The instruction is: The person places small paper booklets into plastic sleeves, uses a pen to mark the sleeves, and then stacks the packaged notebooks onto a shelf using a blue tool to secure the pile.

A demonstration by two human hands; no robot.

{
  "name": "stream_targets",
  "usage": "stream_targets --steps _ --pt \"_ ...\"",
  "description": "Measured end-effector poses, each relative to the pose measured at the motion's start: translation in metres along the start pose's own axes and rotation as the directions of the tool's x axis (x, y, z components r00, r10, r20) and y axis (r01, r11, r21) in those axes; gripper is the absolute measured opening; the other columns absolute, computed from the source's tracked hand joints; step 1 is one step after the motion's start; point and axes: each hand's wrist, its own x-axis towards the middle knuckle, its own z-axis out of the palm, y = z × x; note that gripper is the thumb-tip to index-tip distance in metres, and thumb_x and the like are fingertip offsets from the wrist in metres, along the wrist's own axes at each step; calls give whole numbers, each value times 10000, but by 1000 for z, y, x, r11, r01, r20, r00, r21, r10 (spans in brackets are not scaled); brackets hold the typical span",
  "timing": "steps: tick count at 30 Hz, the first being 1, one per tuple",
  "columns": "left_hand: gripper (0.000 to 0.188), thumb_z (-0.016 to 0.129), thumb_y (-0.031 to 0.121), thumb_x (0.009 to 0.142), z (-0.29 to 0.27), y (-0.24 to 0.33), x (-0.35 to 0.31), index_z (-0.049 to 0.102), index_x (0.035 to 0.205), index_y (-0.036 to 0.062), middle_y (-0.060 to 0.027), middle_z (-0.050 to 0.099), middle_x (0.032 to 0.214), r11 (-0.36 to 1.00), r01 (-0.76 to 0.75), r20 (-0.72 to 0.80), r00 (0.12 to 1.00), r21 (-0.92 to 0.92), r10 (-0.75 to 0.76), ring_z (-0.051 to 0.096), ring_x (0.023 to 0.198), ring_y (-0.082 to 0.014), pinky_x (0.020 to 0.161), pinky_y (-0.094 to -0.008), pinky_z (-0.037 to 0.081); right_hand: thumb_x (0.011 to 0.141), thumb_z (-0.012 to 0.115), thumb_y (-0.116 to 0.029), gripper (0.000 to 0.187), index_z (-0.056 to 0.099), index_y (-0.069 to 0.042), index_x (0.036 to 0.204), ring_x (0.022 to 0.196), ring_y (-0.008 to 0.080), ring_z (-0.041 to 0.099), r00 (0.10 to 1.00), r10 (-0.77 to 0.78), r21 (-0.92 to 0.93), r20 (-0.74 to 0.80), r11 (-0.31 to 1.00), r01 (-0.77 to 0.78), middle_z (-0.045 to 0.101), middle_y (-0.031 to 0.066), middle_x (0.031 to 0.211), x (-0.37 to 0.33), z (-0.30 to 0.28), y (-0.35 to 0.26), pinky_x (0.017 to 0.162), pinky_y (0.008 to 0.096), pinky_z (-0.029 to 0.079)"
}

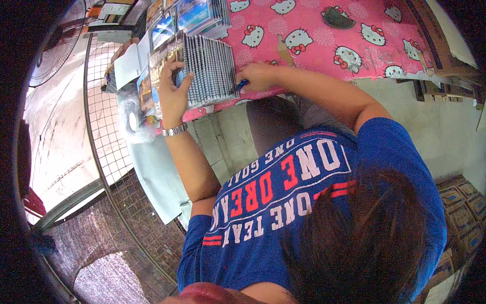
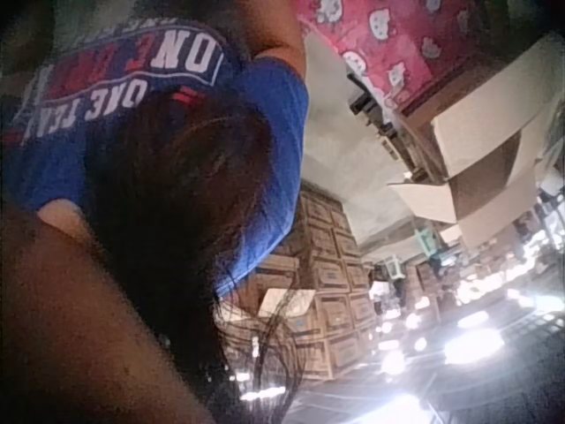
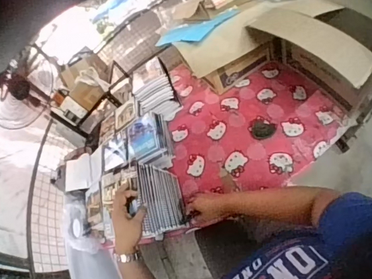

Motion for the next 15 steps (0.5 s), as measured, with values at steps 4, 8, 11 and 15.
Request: stream_targets --steps 4,8,11,15 --pt "346 760 109 733 1 1 3 632 1053 78 -165 562 1329 1000 -11 -6 1000 -21 11 509 1245 -345 1040 -415 400 842 682 -335 359 661 -66 1078 994 359 618 985 51 125 165 989 -73 646 154 1043 16 9 17 845 471 474" --pt "341 759 112 733 0 1 0 632 1048 79 -165 564 1327 1000 -9 -16 1000 2 9 506 1249 -347 1044 -419 396 861 658 -321 333 680 -49 1052 942 374 634 990 -95 1 -102 995 96 668 175 984 -6 11 12 830 456 485" --pt "336 757 109 733 1 -1 0 631 1043 77 -166 564 1326 1000 -16 -11 1000 -1 16 506 1249 -346 1047 -421 394 862 654 -328 342 683 -43 1049 917 381 638 997 -58 71 -58 996 62 677 181 951 -1 10 13 841 445 490" --pt "336 755 105 734 3 -4 2 629 1044 73 -164 566 1323 999 -21 -18 1000 -43 21 508 1245 -343 1049 -418 393 858 654 -326 338 686 -35 1027 896 389 639 979 44 -21 197 999 -40 681 186 933 16 4 9 858 420 496"
